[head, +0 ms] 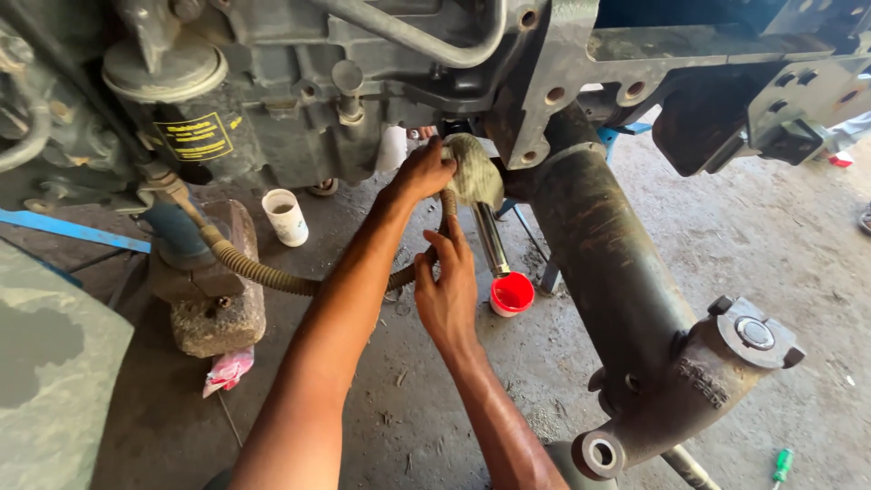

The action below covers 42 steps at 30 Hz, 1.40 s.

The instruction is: The recorder is repairing or cleaning mechanical parts of a large vehicle, using a cloth to wipe components and manipulating tools.

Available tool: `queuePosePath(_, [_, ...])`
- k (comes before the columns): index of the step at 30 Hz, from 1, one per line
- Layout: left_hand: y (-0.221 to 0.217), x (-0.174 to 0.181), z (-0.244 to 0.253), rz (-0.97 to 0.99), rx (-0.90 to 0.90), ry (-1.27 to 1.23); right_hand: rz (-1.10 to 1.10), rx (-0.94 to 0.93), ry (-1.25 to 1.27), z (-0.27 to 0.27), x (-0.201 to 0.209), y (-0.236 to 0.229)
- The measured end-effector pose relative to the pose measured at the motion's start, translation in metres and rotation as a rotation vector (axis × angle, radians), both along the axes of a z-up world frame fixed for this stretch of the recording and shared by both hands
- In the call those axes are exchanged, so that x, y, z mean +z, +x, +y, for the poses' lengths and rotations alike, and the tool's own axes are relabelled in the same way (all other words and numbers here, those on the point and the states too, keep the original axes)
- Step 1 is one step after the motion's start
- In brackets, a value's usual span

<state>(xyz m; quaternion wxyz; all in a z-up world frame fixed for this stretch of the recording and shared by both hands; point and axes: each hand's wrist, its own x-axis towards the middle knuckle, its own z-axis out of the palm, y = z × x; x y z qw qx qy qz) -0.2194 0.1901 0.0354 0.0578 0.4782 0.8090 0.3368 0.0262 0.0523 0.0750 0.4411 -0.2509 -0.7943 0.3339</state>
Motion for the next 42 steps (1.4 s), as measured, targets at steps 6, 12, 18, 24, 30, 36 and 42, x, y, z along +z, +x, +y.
queuePosePath(6, [-0.013,-0.013,0.014,-0.048,-0.014,-0.09,-0.064,0.015,-0.046,-0.001,0.014,0.008])
queuePosePath(12, [-0.016,-0.022,0.024,0.238,0.092,-0.122,-0.075,0.042,-0.077,-0.006,0.026,0.009])
queuePosePath(18, [-0.005,0.013,0.01,-0.189,0.298,-0.149,-0.091,0.06,-0.072,-0.005,0.027,0.01])
queuePosePath(24, [-0.02,-0.008,0.019,-0.048,0.21,-0.132,-0.103,0.087,-0.087,-0.004,0.029,0.013])
queuePosePath(30, [-0.004,0.009,-0.006,0.257,0.006,-0.161,-0.076,0.103,-0.011,0.001,0.016,0.012])
queuePosePath(36, [-0.017,-0.03,0.008,0.102,0.173,-0.026,-0.097,0.128,0.016,0.002,0.015,0.017])
queuePosePath(42, [0.01,0.016,-0.048,-0.63,0.266,0.02,-0.094,0.169,0.06,0.008,0.008,0.021])
